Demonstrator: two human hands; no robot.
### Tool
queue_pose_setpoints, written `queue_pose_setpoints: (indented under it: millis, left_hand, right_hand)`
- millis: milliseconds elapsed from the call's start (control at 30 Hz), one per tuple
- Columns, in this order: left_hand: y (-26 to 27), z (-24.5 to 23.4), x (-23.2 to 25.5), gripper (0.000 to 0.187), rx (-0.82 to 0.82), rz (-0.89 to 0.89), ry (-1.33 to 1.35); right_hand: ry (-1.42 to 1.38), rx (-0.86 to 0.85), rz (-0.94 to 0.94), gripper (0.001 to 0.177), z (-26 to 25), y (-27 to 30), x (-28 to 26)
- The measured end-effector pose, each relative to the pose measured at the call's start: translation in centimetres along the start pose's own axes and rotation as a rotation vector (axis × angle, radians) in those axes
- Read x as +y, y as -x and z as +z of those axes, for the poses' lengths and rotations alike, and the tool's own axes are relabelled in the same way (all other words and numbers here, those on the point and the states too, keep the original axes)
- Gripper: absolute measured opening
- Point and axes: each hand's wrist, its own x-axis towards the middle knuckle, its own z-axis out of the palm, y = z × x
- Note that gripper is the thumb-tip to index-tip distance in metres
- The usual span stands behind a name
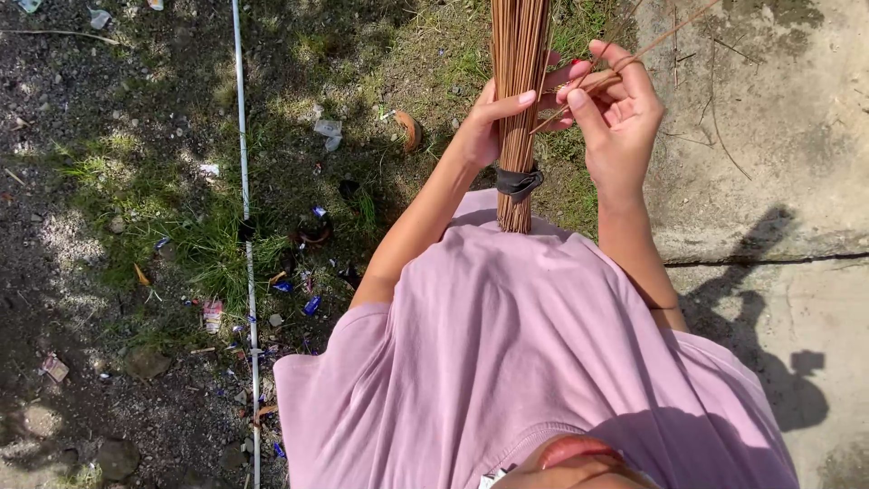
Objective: Weeding grass and picking up small debris from a dirt ground by hand, and fixing a broom.
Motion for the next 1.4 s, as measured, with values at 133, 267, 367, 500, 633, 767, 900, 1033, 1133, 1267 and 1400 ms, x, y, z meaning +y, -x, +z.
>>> queue_pose_setpoints:
  millis: [133, 267, 367, 500, 633, 767, 900, 1033, 1133, 1267, 1400]
  left_hand:
    - [-0.4, -0.4, -1.0, 0.067, 0.113, 0.003, -0.066]
    - [-0.5, -3.1, -3.2, 0.063, 0.22, -0.003, -0.09]
    - [-0.4, -2.7, -3.3, 0.061, 0.187, 0.029, -0.087]
    - [-0.7, -0.5, -1.4, 0.058, 0.081, 0.016, -0.007]
    - [-0.8, 0.1, -1.2, 0.059, -0.03, 0.01, 0.079]
    - [-0.8, -0.4, -2.0, 0.061, -0.024, -0.014, 0.054]
    - [-1.2, -1.4, -3.3, 0.059, 0.077, 0.009, -0.057]
    - [-1.0, -0.5, -2.6, 0.067, 0.209, -0.021, -0.127]
    - [-0.7, 2.2, -0.2, 0.06, 0.016, -0.035, -0.006]
    - [-0.4, 0.6, -1.5, 0.058, 0.032, -0.056, 0.011]
    - [-0.6, -2.7, -4.1, 0.056, 0.159, -0.003, -0.055]
  right_hand:
    - [0.097, 0.036, 0.018, 0.027, -0.5, 0.5, 1.6]
    - [0.135, -0.006, 0.028, 0.016, -0.1, 0.7, 2.2]
    - [0.175, -0.034, 0.035, 0.017, 0.1, 2.1, 2.9]
    - [0.144, -0.029, 0.042, 0.018, 0.1, 3.7, 4.0]
    - [0.097, -0.009, 0.099, 0.019, -0.9, 4.7, 3.8]
    - [0.126, -0.045, 0.112, 0.019, -0.5, 3.9, 2.8]
    - [0.101, -0.099, 0.184, 0.045, 0.8, 1.5, -1.4]
    - [0.064, -0.17, 0.285, 0.043, -2.0, 1.2, -0.2]
    - [0.142, -0.172, 0.296, 0.017, -3.1, 1.6, 0.9]
    - [0.163, -0.163, 0.304, 0.007, -2.8, 1.3, 0.4]
    - [0.164, -0.112, 0.221, 0.013, -1.2, 0.5, -1.6]
